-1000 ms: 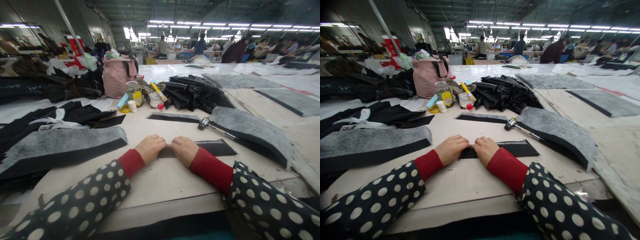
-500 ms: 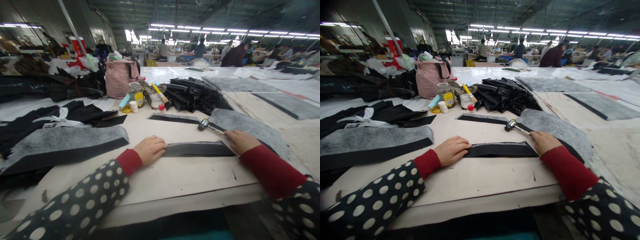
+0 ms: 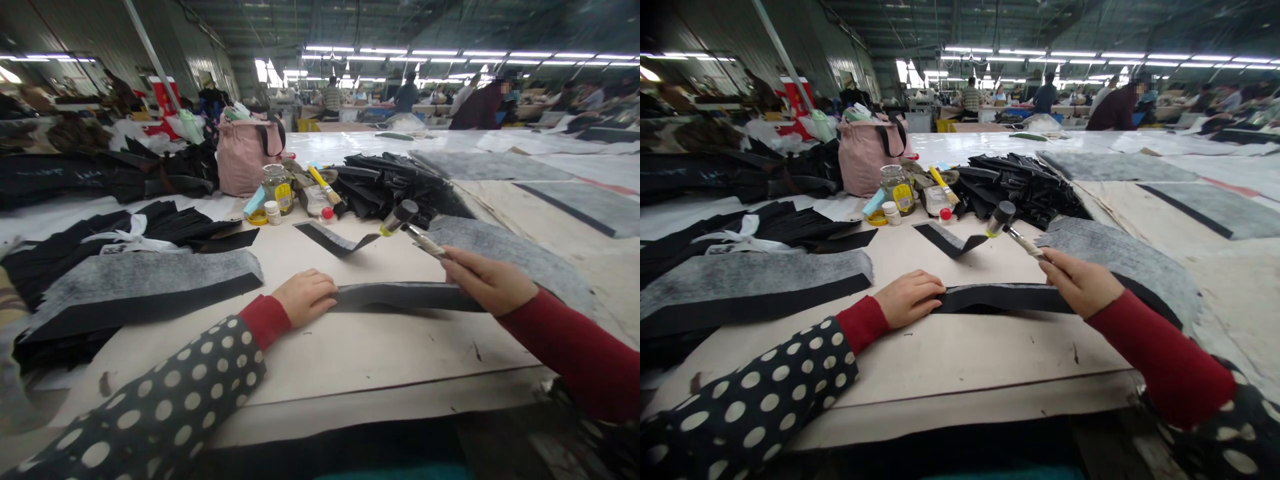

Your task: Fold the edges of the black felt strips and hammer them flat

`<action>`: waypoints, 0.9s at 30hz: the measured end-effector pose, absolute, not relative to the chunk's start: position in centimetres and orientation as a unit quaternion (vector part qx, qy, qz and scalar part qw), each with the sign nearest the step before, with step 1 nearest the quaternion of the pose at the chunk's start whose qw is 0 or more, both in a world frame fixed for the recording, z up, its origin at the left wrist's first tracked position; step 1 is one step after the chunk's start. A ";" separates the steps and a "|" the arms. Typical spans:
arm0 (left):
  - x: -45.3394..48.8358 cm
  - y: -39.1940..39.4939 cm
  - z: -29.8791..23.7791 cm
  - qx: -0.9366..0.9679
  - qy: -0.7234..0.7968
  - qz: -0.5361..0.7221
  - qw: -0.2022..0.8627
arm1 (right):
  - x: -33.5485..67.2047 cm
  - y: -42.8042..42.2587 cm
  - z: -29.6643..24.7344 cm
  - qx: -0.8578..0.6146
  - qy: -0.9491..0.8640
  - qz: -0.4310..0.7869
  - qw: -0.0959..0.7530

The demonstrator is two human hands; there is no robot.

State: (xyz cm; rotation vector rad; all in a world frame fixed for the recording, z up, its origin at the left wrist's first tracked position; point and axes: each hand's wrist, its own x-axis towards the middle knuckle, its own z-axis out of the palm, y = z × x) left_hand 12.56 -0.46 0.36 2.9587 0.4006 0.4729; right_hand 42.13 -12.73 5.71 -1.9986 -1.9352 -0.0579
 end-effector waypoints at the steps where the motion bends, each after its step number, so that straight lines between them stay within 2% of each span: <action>1: 12.6 -0.5 0.4 0.977 0.134 0.156 0.059 | 41.0 -13.1 5.7 -0.693 -0.696 0.019 0.191; 4: 12.6 -0.5 0.5 0.976 0.136 0.158 0.061 | 38.4 -13.6 5.2 -0.642 -0.740 0.069 0.187; 11: 12.4 -0.6 0.5 0.972 0.162 0.155 0.075 | 38.7 -13.2 6.3 -0.684 -0.694 0.028 0.224; 14: 12.5 -0.5 0.5 0.969 0.171 0.156 0.087 | 38.3 -13.0 6.9 -0.654 -0.727 0.025 0.208; 21: 12.5 -0.1 0.5 0.968 0.166 0.157 0.104 | 34.4 -9.2 5.5 -0.632 -0.771 0.054 0.059; 27: 12.4 -0.2 0.5 0.968 0.163 0.162 0.104 | 37.9 -6.4 5.5 -0.710 -0.699 -0.051 -0.071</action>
